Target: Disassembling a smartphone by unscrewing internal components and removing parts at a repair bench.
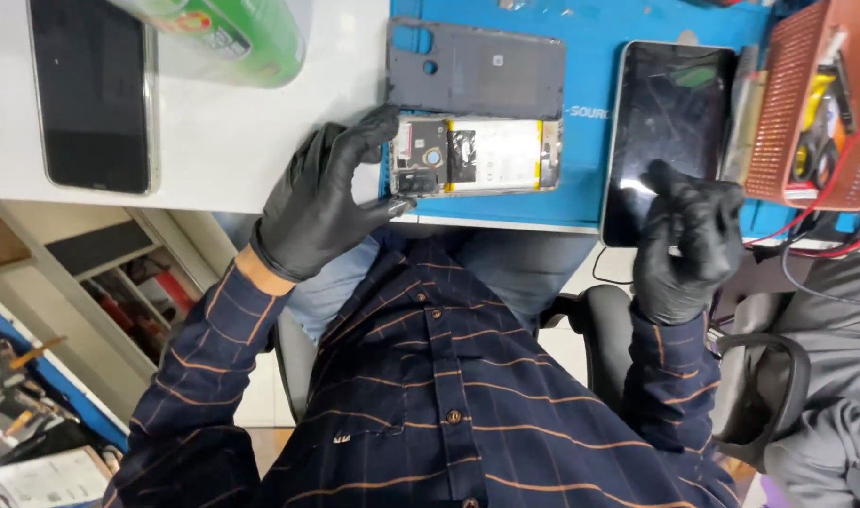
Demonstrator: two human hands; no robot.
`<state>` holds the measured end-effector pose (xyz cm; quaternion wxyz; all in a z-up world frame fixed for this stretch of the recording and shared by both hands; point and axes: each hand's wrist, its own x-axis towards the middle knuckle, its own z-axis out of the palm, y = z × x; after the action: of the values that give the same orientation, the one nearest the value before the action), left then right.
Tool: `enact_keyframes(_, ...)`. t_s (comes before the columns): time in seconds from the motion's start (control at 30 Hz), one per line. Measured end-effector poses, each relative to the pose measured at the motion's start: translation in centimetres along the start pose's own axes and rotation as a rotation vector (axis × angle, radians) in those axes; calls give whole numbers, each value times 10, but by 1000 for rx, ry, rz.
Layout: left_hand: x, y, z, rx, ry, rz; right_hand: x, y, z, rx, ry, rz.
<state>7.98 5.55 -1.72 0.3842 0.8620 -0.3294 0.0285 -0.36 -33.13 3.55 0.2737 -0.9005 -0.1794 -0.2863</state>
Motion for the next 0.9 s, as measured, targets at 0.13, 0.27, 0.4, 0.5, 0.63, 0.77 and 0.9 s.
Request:
enact_keyframes(0.13, 1, 5, -5, -47, -37, -69, 16, -22, 23, 57, -229, 100)
enact_keyframes(0.27, 3, 9, -3, -37, -38, -105, 22, -33, 47, -26, -332, 109)
enact_keyframes(0.4, 3, 12, 11, 45, -45, -191, 10, -38, 62, -29, -320, 254)
enact_keyframes(0.5, 9, 25, 20, 86, 120, -133, 13, -59, 62, 130, -210, 320)
enact_keyframes(0.63, 7, 20, 22, -10, 113, -145, 13, -65, 60, 187, -99, 392)
enact_keyframes(0.77, 5, 18, 22, -85, 83, -159, 10, -70, 58, 222, -90, 464)
enact_keyframes(0.9, 4, 18, 23, -85, 46, -169, 11, -56, 64, 208, -87, 432)
